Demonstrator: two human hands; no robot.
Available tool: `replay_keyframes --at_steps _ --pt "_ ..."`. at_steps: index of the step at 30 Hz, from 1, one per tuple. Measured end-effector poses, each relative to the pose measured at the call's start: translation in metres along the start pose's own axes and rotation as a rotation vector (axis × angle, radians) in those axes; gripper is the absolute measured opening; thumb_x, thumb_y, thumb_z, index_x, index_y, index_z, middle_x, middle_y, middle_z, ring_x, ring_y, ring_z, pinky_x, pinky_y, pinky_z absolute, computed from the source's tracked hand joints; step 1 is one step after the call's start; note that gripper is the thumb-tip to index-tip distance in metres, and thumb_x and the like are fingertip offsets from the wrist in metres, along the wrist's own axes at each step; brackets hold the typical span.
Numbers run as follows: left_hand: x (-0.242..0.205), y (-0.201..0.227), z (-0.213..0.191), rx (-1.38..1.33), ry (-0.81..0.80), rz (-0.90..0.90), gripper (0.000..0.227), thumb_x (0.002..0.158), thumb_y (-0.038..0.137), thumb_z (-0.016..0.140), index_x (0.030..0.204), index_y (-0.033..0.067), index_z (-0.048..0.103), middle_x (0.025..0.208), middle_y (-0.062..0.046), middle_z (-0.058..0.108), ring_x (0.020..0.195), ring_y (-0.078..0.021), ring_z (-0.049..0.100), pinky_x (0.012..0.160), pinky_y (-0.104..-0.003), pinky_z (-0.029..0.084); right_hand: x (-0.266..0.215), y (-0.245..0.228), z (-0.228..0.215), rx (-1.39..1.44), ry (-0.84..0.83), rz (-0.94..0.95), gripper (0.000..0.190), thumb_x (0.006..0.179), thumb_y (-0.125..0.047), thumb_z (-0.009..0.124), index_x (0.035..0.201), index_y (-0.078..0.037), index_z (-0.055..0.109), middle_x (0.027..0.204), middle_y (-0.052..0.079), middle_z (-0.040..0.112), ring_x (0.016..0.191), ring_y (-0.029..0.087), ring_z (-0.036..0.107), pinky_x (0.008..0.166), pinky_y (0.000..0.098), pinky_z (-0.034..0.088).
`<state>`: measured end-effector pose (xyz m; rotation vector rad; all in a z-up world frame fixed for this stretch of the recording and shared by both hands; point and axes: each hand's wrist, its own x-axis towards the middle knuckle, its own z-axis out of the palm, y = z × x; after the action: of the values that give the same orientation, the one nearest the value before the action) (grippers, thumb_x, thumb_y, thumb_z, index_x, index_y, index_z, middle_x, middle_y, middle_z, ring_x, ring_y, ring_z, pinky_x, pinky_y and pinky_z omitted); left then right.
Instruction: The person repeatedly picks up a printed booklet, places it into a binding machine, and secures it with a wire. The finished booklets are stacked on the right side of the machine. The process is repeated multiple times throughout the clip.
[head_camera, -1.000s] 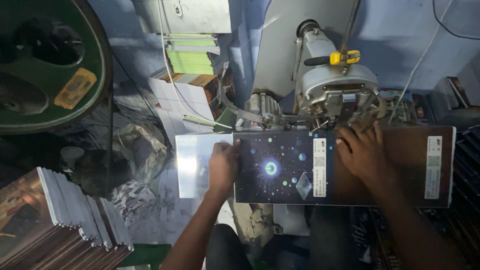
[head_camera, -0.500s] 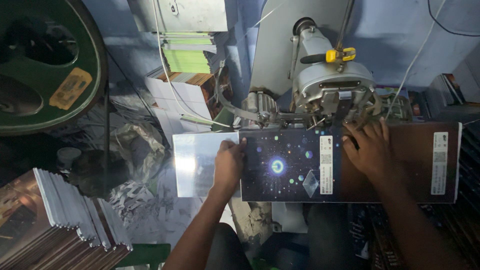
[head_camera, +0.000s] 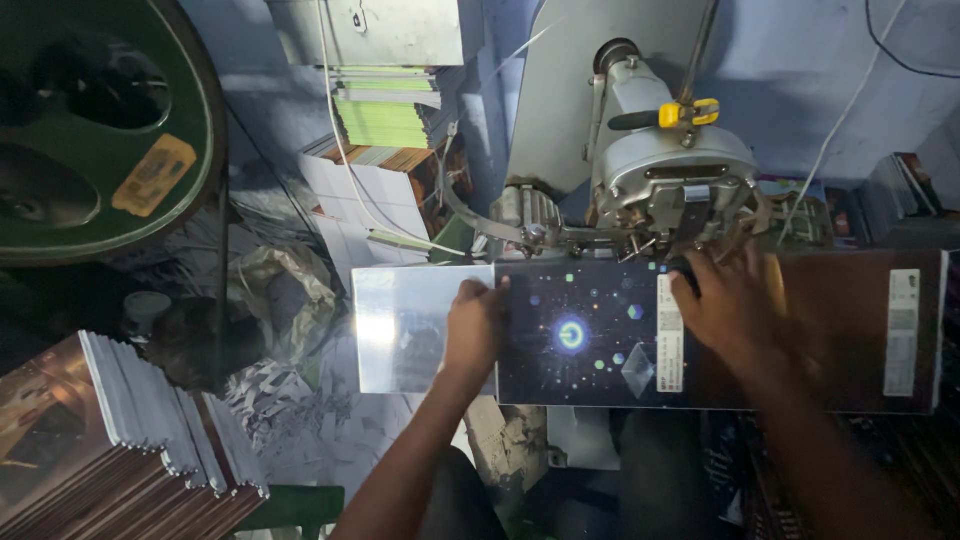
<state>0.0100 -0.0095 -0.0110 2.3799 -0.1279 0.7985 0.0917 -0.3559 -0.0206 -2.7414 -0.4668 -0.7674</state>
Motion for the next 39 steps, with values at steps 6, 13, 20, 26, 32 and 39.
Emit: replay_keyframes --at_steps 6,13,20,26,32,39 --pt "0.003 0.017 0.021 -0.027 -0.081 -0.073 0.019 0.099 0.019 0.063 0.108 0.0137 0.078 0.092 -0.016 0.062 0.083 -0.0344 0.065 0.074 -0.045 0.053 0.001 -0.008 0.005 -0.01 0.136 -0.142 0.053 0.1 -0.041 0.058 0.138 -0.005 0.064 0.143 0.02 0.061 0.14 0.043 0.048 0.125 0.0618 0.014" --pt "0.0 0.031 0.031 -0.014 -0.147 -0.028 0.032 0.095 0.014 0.061 0.123 0.0195 0.075 0.096 -0.016 0.064 0.087 -0.0353 0.067 0.078 -0.047 0.053 -0.006 0.015 -0.002 0.02 0.104 -0.083 0.05 0.1 -0.043 0.059 0.138 -0.011 0.065 0.14 0.021 0.059 0.139 0.036 0.051 0.13 0.0599 0.011" --pt "0.002 0.04 0.033 0.133 -0.234 0.024 0.044 0.093 0.012 0.06 0.134 0.0237 0.068 0.097 -0.015 0.065 0.085 -0.0362 0.068 0.076 -0.048 0.054 -0.008 0.033 0.002 -0.013 0.119 -0.071 0.051 0.1 -0.044 0.06 0.138 -0.011 0.065 0.136 0.019 0.061 0.14 0.036 0.05 0.132 0.0575 0.014" --pt "0.003 0.047 0.033 0.156 -0.271 -0.001 0.044 0.092 0.016 0.063 0.135 0.0272 0.067 0.099 -0.014 0.065 0.086 -0.0362 0.069 0.078 -0.05 0.054 -0.007 0.039 0.0 -0.008 0.104 -0.066 0.049 0.099 -0.042 0.061 0.134 -0.008 0.065 0.137 0.019 0.06 0.139 0.036 0.05 0.13 0.0585 0.013" --pt "0.003 0.051 0.03 0.158 -0.257 0.009 0.043 0.092 0.019 0.065 0.134 0.0277 0.067 0.098 -0.012 0.066 0.086 -0.0354 0.069 0.076 -0.049 0.054 -0.009 0.035 -0.004 0.051 0.145 -0.082 0.047 0.099 -0.041 0.06 0.131 -0.006 0.065 0.14 0.019 0.06 0.141 0.036 0.049 0.131 0.0582 0.015" --pt "0.001 0.046 0.041 0.159 -0.23 0.029 0.043 0.094 0.016 0.061 0.134 0.0282 0.067 0.096 -0.012 0.068 0.085 -0.0351 0.07 0.074 -0.048 0.056 -0.005 0.034 -0.005 -0.054 0.031 -0.001 0.047 0.098 -0.04 0.061 0.127 -0.004 0.067 0.141 0.02 0.059 0.141 0.038 0.048 0.129 0.059 0.012"
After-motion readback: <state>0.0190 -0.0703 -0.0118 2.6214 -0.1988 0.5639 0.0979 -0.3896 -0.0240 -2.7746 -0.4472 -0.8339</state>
